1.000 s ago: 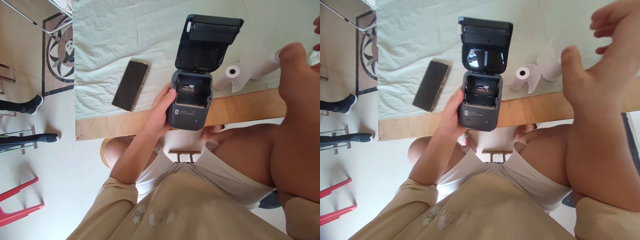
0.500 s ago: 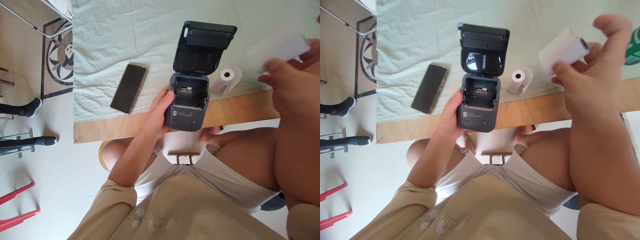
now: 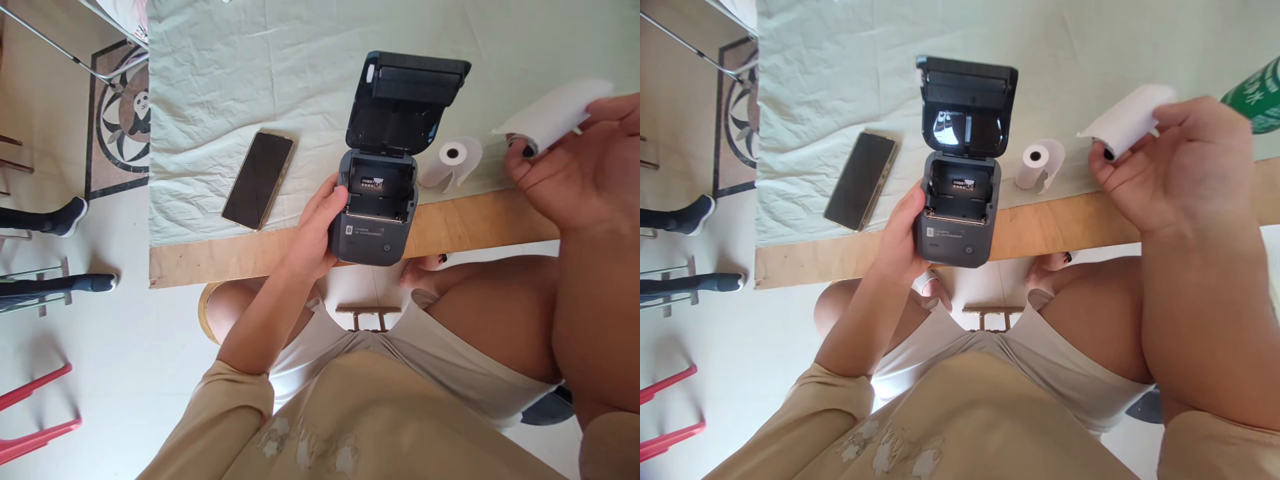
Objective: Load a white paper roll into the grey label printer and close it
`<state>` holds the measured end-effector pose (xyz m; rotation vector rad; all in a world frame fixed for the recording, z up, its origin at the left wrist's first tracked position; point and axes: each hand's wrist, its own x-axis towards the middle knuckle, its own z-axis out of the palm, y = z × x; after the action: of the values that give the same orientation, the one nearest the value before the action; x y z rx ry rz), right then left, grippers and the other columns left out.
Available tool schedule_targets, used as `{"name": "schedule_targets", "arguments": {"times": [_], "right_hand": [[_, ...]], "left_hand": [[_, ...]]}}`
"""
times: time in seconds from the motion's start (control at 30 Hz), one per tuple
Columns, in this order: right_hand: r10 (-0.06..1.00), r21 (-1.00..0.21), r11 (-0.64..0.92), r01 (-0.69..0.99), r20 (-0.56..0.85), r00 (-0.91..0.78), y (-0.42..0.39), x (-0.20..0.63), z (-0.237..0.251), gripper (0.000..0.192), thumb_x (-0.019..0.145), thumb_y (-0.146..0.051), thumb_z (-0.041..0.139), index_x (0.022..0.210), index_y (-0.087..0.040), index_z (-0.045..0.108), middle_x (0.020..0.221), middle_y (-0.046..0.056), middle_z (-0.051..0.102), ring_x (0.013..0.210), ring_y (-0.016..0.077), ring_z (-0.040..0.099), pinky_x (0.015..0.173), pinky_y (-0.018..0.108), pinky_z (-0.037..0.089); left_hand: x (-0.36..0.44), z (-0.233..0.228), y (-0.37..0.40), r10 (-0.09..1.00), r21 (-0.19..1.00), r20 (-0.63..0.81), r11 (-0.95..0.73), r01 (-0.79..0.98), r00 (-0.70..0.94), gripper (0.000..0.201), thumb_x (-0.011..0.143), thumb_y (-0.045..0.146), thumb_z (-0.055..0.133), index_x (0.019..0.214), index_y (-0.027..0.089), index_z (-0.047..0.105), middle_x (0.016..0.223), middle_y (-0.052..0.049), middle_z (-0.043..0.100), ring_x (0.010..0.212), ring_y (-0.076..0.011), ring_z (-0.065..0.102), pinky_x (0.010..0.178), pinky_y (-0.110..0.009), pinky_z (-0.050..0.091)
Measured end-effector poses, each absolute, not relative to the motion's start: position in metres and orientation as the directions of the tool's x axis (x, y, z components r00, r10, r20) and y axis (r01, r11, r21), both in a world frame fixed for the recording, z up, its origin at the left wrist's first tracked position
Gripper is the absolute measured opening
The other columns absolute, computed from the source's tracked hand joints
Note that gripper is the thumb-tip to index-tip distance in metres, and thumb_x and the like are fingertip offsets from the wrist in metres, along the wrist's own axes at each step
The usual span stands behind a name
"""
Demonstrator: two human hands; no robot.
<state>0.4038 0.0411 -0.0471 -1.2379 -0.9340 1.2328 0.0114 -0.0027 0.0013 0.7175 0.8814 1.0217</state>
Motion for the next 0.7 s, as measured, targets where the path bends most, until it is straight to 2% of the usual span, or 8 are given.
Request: {"name": "schedule_targets", "arguments": {"times": [0.1, 0.23, 0.37, 0.43, 0.5, 0.6, 0.63, 0.7], "right_hand": [[0.975, -0.987, -0.062, -0.148, -0.092, 0.202, 0.04, 0.397, -0.046, 0.049, 0.064, -0.027, 0.087, 0.108, -0.028, 0.065, 0.129, 0.011, 0.057, 0.117, 0.0275, 0.062, 0.069, 0.036, 0.051], [0.977, -0.994, -0.036, -0.104, -0.057, 0.205, 0.038, 0.389, -0.046, 0.062, 0.069, -0.029, 0.091, 0.125, -0.036, 0.066, 0.141, 0.01, 0.057, 0.133, 0.0316, 0.063, 0.074, 0.038, 0.057], [0.988, -0.992, -0.074, -0.099, -0.086, 0.127, 0.039, 0.398, -0.045, 0.048, 0.074, -0.037, 0.088, 0.117, -0.03, 0.066, 0.143, 0.008, 0.062, 0.14, 0.0328, 0.067, 0.092, 0.048, 0.063], [0.995, -0.993, -0.066, -0.095, -0.073, 0.069, 0.039, 0.398, -0.043, 0.041, 0.081, -0.052, 0.081, 0.111, -0.027, 0.068, 0.141, 0.009, 0.064, 0.145, 0.0357, 0.066, 0.094, 0.052, 0.062], [0.995, -0.997, -0.014, -0.082, -0.022, 0.093, 0.035, 0.389, -0.037, 0.042, 0.091, -0.063, 0.07, 0.117, -0.03, 0.071, 0.135, 0.007, 0.066, 0.145, 0.0333, 0.066, 0.092, 0.05, 0.06], [0.952, -0.998, 0.051, -0.033, 0.039, 0.302, 0.023, 0.358, -0.023, 0.038, 0.09, -0.042, 0.076, 0.128, -0.039, 0.07, 0.117, 0.001, 0.065, 0.124, 0.0233, 0.075, 0.087, 0.041, 0.059], [0.927, -0.998, 0.056, 0.007, 0.055, 0.372, 0.018, 0.345, -0.018, 0.043, 0.088, -0.035, 0.078, 0.129, -0.039, 0.07, 0.117, 0.001, 0.064, 0.117, 0.0223, 0.076, 0.086, 0.041, 0.06], [0.917, -0.985, 0.062, 0.161, 0.12, 0.381, 0.009, 0.319, -0.009, 0.057, 0.09, -0.034, 0.081, 0.144, -0.046, 0.066, 0.131, 0.003, 0.064, 0.124, 0.0253, 0.076, 0.094, 0.048, 0.067]], "left_hand": [[0.012, 0.001, -0.003, 0.925, 0.837, -0.278, 0.366, -0.406, 0.261, 0.035, 0.093, 0.059, 0.084, 0.107, 0.028, 0.078, 0.11, -0.005, 0.09, 0.108, -0.0319, 0.088, 0.078, -0.037, 0.068], [0.01, -0.001, -0.002, 0.934, 0.821, -0.235, 0.338, -0.459, 0.267, 0.023, 0.098, 0.049, 0.083, 0.102, 0.026, 0.081, 0.101, -0.002, 0.088, 0.094, -0.0226, 0.086, 0.068, -0.028, 0.064], [0.007, -0.006, 0.0, 0.928, 0.81, -0.195, 0.335, -0.481, 0.318, 0.021, 0.099, 0.047, 0.083, 0.104, 0.026, 0.084, 0.097, 0.001, 0.085, 0.086, -0.016, 0.083, 0.07, -0.022, 0.066], [0.006, -0.008, 0.001, 0.929, 0.801, -0.175, 0.327, -0.501, 0.327, 0.018, 0.101, 0.043, 0.081, 0.104, 0.026, 0.086, 0.097, 0.003, 0.086, 0.085, -0.0139, 0.082, 0.073, -0.02, 0.067], [0.007, -0.009, 0.002, 0.927, 0.79, -0.175, 0.333, -0.514, 0.332, 0.016, 0.1, 0.04, 0.081, 0.104, 0.026, 0.087, 0.096, 0.003, 0.086, 0.083, -0.0134, 0.082, 0.073, -0.019, 0.067], [0.009, -0.007, 0.0, 0.927, 0.778, -0.197, 0.347, -0.525, 0.32, 0.014, 0.098, 0.038, 0.083, 0.103, 0.025, 0.087, 0.095, 0.004, 0.086, 0.082, -0.0131, 0.082, 0.073, -0.019, 0.067], [0.01, -0.006, 0.0, 0.929, 0.776, -0.203, 0.345, -0.528, 0.308, 0.014, 0.097, 0.038, 0.084, 0.102, 0.025, 0.087, 0.095, 0.004, 0.087, 0.081, -0.0129, 0.082, 0.073, -0.019, 0.067], [0.01, -0.004, -0.001, 0.934, 0.783, -0.214, 0.339, -0.522, 0.285, 0.015, 0.097, 0.039, 0.084, 0.102, 0.025, 0.085, 0.094, 0.004, 0.086, 0.08, -0.0132, 0.081, 0.072, -0.02, 0.066]]}}
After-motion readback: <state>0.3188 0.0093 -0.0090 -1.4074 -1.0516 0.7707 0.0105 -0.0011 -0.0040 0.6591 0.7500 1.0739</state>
